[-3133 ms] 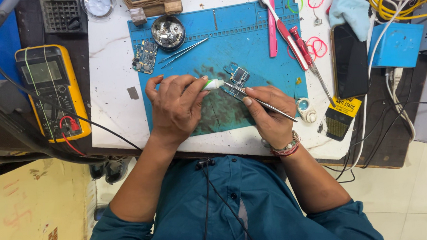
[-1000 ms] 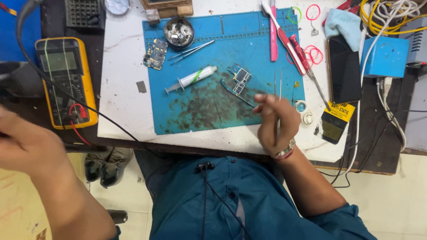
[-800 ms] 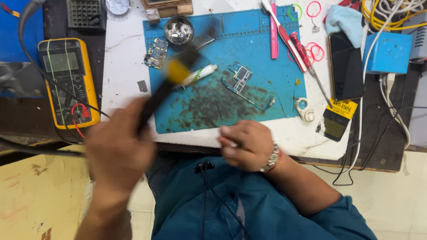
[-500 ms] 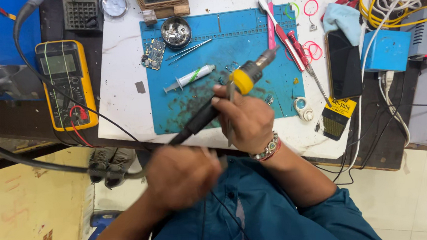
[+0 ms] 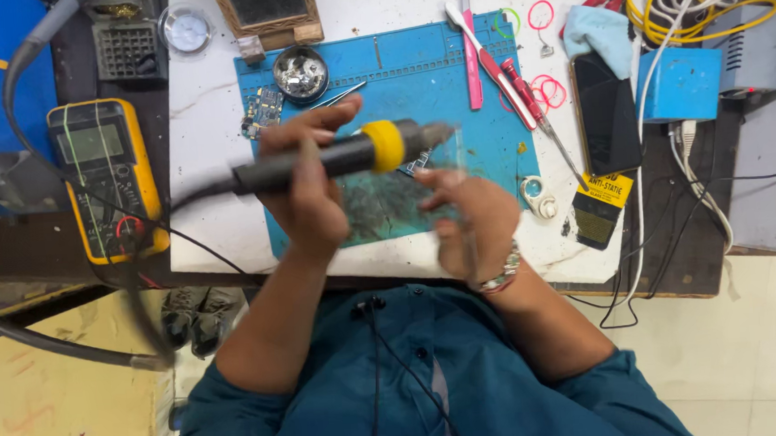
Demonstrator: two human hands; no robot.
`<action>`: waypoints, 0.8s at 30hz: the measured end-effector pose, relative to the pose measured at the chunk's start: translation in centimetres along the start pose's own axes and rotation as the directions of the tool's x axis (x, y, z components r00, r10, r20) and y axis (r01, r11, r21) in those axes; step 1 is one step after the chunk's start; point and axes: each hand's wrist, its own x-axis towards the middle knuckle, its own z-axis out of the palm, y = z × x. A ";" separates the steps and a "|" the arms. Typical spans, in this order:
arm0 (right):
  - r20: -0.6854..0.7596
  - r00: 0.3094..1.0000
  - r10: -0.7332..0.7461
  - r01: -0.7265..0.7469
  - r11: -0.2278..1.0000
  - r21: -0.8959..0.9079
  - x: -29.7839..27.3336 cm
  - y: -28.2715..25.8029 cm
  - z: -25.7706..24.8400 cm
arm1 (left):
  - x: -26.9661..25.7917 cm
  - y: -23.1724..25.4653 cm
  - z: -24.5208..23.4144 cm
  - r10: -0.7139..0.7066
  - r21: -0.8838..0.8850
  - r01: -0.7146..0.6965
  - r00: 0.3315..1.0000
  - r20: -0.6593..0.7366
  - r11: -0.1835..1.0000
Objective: The person works on a small electronic circuit board placed on a blue mat. They use tweezers to manipulate components and a hot air gun to heat the board, while also applying a substance from a syringe-like tube.
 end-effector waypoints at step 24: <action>-0.036 0.878 0.477 -0.463 0.867 0.185 -1.7 4.2 -1.4 | 7.2 -5.3 0.6 -0.119 -0.165 0.121 0.993 0.024 0.979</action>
